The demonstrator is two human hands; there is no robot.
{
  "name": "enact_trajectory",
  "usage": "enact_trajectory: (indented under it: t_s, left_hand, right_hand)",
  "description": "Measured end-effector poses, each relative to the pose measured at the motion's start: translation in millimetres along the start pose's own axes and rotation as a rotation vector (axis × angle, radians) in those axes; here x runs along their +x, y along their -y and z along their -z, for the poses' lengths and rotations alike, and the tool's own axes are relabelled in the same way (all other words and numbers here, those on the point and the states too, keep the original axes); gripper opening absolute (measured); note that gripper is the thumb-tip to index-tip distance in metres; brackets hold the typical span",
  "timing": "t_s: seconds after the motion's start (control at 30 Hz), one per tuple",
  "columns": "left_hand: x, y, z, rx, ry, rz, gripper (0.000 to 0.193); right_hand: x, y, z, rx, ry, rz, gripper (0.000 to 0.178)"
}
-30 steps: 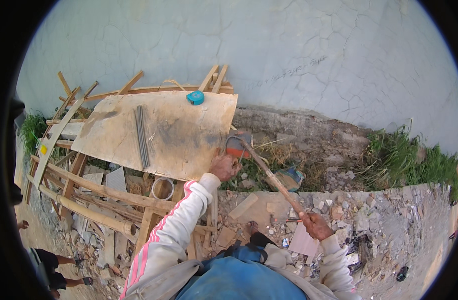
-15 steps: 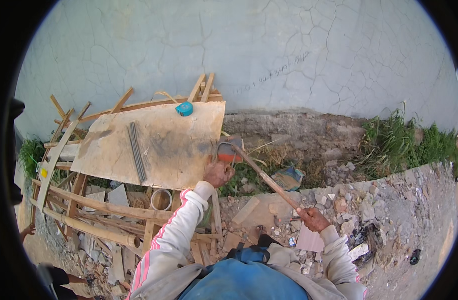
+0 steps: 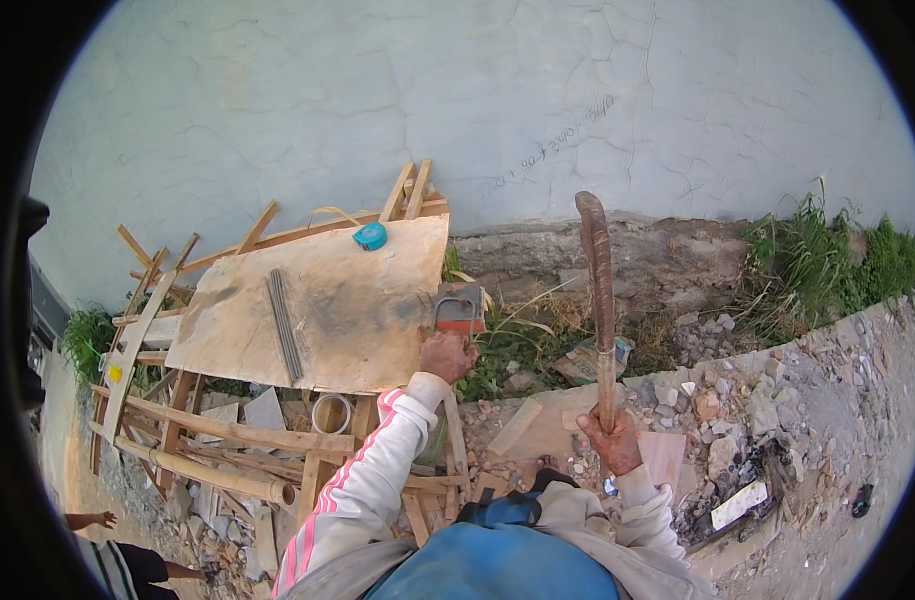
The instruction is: The person uses a hammer and a metal cutting tool to repeatedly strike and cut metal rods placed on a wooden workbench. The person holds the rod in place with one hand and swings the hammer with the other to sever the rod into shorter pieces.
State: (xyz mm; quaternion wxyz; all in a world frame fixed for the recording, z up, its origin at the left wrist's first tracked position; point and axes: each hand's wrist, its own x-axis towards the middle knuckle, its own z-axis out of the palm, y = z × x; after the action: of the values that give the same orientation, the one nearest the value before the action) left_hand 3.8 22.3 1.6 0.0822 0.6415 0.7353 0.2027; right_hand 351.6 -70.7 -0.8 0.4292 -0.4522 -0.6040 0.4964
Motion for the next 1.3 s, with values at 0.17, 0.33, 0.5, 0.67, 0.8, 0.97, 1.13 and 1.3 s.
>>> enact_trajectory:
  t_s: [0.17, 0.33, 0.5, 0.67, 0.8, 0.97, 1.13, 1.3]
  left_hand:
    - [9, -7, 8, 0.093, -0.079, 0.015, 0.034]
    - [29, 8, 52, -0.526, 0.147, 0.176, 0.031]
    - [26, 20, 72, -1.067, 0.180, 0.307, 0.027]
    - [24, 10, 71, -1.229, 0.050, 0.381, 0.023]
    - [16, -11, 73, -1.353, -0.081, 0.418, 0.021]
    - [13, -50, 71, -1.656, -0.239, 0.461, 0.018]
    - [10, -81, 51, -1.850, -0.390, 0.512, 0.017]
    - [10, -78, 44, -1.738, -0.436, 0.577, 0.021]
  right_hand:
    - [18, -4, -36, 0.123, -0.017, -0.019, 0.049]
    - [33, 1, -37, 0.168, 0.007, -0.008, 0.041]
    - [58, 3, -30, 0.170, 0.092, 0.011, 0.033]
    - [90, 5, -26, 0.158, 0.197, 0.100, 0.028]
    - [123, 10, -37, 0.240, 0.283, 0.111, 0.023]
    - [158, 23, -54, 0.412, 0.508, 0.038, 0.035]
    - [181, 35, -73, 0.429, 0.644, 0.093, 0.036]
    - [204, 48, -85, 0.463, 0.631, 0.165, 0.031]
